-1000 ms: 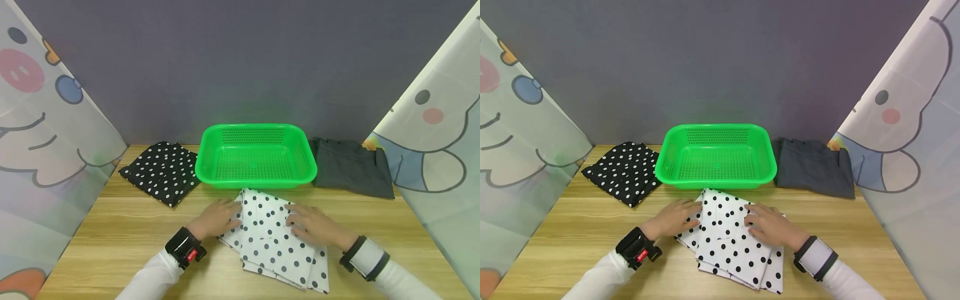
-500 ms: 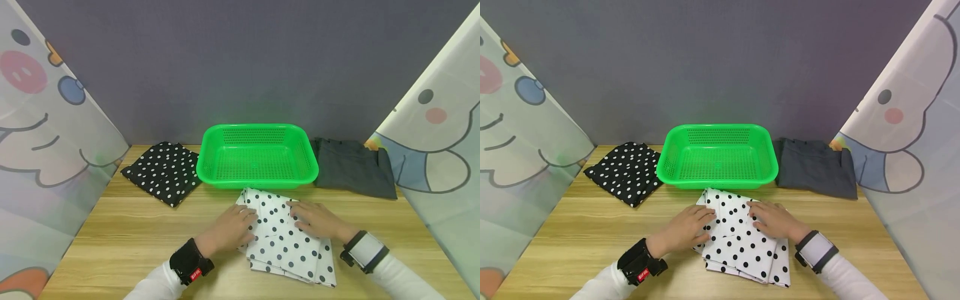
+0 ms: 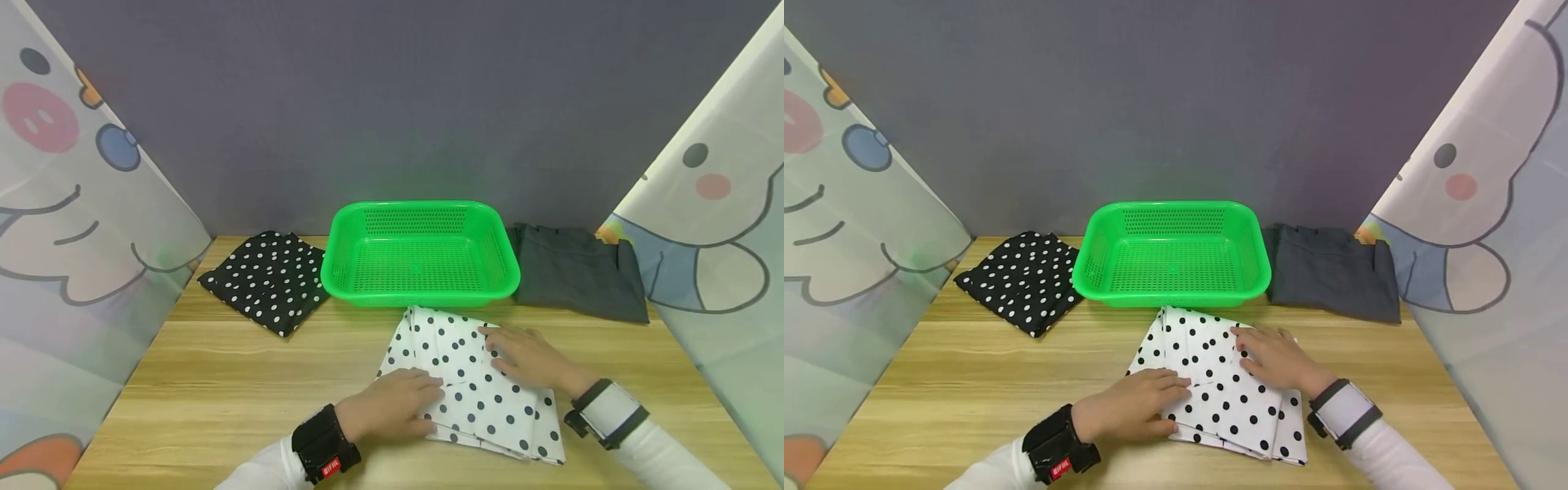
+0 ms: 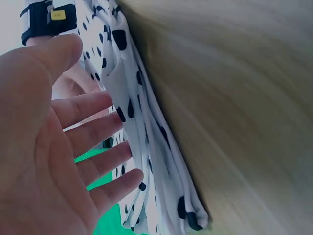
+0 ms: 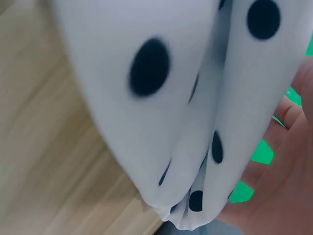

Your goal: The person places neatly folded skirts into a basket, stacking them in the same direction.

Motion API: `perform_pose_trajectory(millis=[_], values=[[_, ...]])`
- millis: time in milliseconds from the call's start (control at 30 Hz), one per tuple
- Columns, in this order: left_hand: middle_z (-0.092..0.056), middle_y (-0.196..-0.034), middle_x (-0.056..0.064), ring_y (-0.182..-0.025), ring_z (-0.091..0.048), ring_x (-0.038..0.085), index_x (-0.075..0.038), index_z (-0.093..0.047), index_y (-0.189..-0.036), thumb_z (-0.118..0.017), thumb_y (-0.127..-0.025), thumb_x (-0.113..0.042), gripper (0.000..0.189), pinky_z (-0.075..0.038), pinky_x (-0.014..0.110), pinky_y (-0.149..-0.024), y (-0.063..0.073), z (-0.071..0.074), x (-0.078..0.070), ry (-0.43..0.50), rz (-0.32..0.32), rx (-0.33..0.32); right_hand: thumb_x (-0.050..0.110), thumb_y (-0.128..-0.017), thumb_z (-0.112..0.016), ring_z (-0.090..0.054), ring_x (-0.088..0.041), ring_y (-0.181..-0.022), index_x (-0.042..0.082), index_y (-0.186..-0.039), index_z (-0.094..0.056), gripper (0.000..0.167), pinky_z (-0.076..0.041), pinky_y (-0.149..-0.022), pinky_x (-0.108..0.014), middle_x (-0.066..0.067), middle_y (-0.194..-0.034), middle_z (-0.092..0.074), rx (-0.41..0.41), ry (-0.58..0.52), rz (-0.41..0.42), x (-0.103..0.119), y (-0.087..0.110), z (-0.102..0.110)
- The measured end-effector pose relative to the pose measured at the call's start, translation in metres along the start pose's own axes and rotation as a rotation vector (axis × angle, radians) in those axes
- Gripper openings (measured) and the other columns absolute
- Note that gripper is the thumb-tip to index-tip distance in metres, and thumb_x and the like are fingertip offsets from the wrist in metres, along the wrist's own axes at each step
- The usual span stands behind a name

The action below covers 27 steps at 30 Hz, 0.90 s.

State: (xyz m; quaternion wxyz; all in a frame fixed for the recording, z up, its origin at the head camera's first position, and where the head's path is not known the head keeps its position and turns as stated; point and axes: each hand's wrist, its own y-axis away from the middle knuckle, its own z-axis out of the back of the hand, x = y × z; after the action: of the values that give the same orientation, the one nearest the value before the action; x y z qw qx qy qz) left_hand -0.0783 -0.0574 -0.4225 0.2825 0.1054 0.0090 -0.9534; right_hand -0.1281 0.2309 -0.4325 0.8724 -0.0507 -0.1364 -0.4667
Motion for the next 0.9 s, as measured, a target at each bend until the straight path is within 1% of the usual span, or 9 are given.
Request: perform_pose_trajectory(millis=[133, 267, 400, 533, 633, 767, 833, 900], values=[[-0.047, -0.138, -0.001, -0.127, -0.043, 0.018, -0.015, -0.051, -0.129, -0.05, -0.09, -0.044, 0.049, -0.032, 0.03, -0.107, -0.008, -0.003, -0.003, -0.009, -0.027, 0.008, 0.027, -0.087, -0.061, -0.044, -0.034, -0.124, 0.027, -0.098, -0.056, 0.012, -0.035, -0.09, -0.065, -0.006, -0.137, -0.048, 0.0, 0.013, -0.023, -0.006, 0.005, 0.003], [-0.046, -0.139, -0.003, -0.127, -0.043, 0.016, -0.016, -0.049, -0.131, -0.049, -0.09, -0.045, 0.05, -0.032, 0.031, -0.107, -0.015, -0.004, -0.005, -0.035, -0.012, 0.022, 0.024, -0.086, -0.062, -0.047, -0.033, -0.122, 0.024, -0.101, -0.058, 0.016, -0.041, -0.091, -0.057, -0.008, -0.134, -0.051, -0.012, -0.012, -0.021, -0.01, 0.012, 0.007], [-0.046, -0.138, -0.004, -0.128, -0.042, 0.017, -0.017, -0.047, -0.133, -0.05, -0.09, -0.046, 0.052, -0.033, 0.037, -0.106, -0.02, 0.0, -0.006, -0.071, 0.032, 0.061, 0.021, -0.085, -0.063, -0.052, -0.033, -0.116, 0.015, -0.111, -0.061, 0.026, -0.043, -0.092, -0.052, -0.009, -0.128, -0.055, -0.035, -0.037, -0.014, -0.012, 0.02, 0.011], [-0.048, -0.136, -0.004, -0.129, -0.041, 0.018, -0.019, -0.047, -0.133, -0.051, -0.089, -0.046, 0.052, -0.032, 0.043, -0.107, -0.023, 0.006, -0.003, -0.096, 0.104, 0.096, 0.02, -0.086, -0.062, -0.053, -0.034, -0.113, 0.012, -0.122, -0.057, 0.038, -0.043, -0.093, -0.052, -0.009, -0.127, -0.056, -0.031, -0.045, -0.012, -0.013, 0.027, 0.013], [-0.05, -0.135, -0.004, -0.129, -0.04, 0.019, -0.021, -0.048, -0.131, -0.052, -0.089, -0.045, 0.049, -0.03, 0.045, -0.108, -0.025, 0.007, 0.0, -0.088, 0.141, 0.1, 0.018, -0.084, -0.064, -0.052, -0.034, -0.112, 0.011, -0.126, -0.055, 0.044, -0.043, -0.093, -0.051, -0.01, -0.13, -0.054, -0.014, -0.028, 0.023, -0.012, 0.031, 0.014], [-0.052, -0.133, -0.004, -0.129, -0.041, 0.02, -0.021, -0.048, -0.129, -0.051, -0.089, -0.046, 0.047, -0.029, 0.045, -0.108, -0.025, 0.007, 0.004, -0.084, 0.153, 0.084, 0.017, -0.079, -0.068, -0.052, -0.034, -0.11, 0.009, -0.13, -0.051, 0.054, -0.046, -0.089, -0.049, -0.013, -0.132, -0.051, 0.017, 0.009, 0.094, -0.012, 0.035, 0.015], [-0.053, -0.132, -0.004, -0.129, -0.042, 0.02, -0.021, -0.049, -0.129, -0.051, -0.089, -0.046, 0.047, -0.03, 0.045, -0.108, -0.024, 0.007, 0.006, -0.09, 0.158, 0.073, 0.017, -0.079, -0.068, -0.052, -0.035, -0.11, 0.007, -0.132, -0.05, 0.057, -0.046, -0.088, -0.049, -0.015, -0.133, -0.049, 0.036, 0.01, 0.116, -0.012, 0.036, 0.016], [-0.053, -0.132, -0.003, -0.128, -0.042, 0.021, -0.021, -0.049, -0.129, -0.051, -0.089, -0.046, 0.046, -0.029, 0.045, -0.108, -0.024, 0.008, 0.007, -0.095, 0.164, 0.066, 0.018, -0.079, -0.068, -0.051, -0.035, -0.11, 0.007, -0.133, -0.048, 0.059, -0.047, -0.087, -0.048, -0.015, -0.134, -0.047, 0.058, 0.004, 0.119, -0.012, 0.037, 0.017]])
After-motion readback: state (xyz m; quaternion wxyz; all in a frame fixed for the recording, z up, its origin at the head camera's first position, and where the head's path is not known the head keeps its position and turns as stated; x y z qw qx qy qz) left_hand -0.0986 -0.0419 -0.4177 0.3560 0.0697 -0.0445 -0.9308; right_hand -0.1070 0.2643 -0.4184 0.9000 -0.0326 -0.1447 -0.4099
